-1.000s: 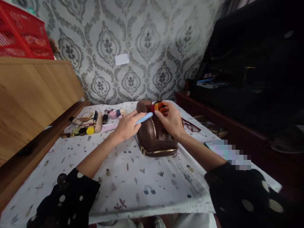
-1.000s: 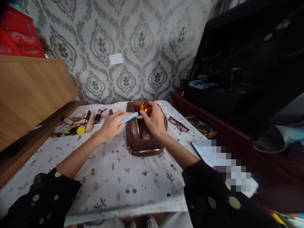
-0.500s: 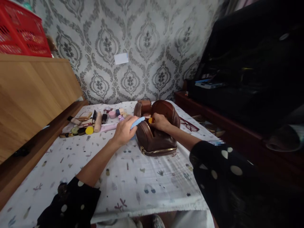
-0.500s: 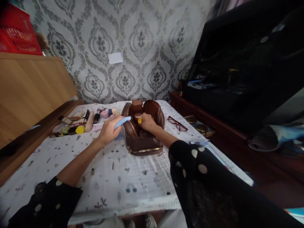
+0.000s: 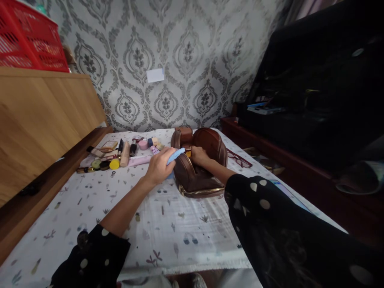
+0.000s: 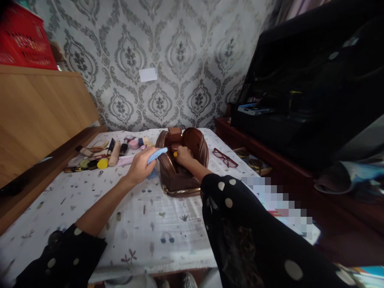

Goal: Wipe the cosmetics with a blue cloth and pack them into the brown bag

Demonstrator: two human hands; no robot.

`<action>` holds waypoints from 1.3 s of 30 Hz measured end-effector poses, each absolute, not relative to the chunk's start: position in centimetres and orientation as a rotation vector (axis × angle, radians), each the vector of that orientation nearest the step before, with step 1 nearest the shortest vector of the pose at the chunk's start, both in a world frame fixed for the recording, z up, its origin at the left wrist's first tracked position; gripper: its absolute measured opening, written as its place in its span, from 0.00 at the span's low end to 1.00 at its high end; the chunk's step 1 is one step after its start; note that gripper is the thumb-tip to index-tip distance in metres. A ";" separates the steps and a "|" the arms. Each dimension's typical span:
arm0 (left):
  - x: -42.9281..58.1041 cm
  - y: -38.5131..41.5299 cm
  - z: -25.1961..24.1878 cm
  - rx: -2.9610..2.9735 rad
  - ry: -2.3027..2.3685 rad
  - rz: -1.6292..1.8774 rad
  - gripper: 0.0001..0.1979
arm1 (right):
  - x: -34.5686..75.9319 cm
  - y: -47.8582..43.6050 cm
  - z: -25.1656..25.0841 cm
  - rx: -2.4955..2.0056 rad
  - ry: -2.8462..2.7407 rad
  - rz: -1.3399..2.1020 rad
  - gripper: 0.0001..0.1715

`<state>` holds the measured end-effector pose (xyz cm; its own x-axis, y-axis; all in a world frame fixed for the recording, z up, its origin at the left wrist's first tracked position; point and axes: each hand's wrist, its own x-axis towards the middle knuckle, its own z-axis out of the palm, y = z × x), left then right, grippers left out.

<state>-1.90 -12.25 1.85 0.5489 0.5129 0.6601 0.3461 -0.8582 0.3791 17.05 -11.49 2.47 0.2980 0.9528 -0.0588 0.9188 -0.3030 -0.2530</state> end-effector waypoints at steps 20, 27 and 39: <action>-1.6 -12.5 1.9 2.629 0.823 1.148 0.20 | 16.3 -12.8 3.2 -2.372 -1.723 0.307 0.25; -1.4 -12.7 2.2 2.643 0.863 1.132 0.22 | 16.4 -12.9 3.2 -2.363 -1.702 0.295 0.22; -1.3 -12.9 2.4 2.655 0.893 1.078 0.22 | 16.1 -12.8 3.2 -2.367 -1.626 0.337 0.25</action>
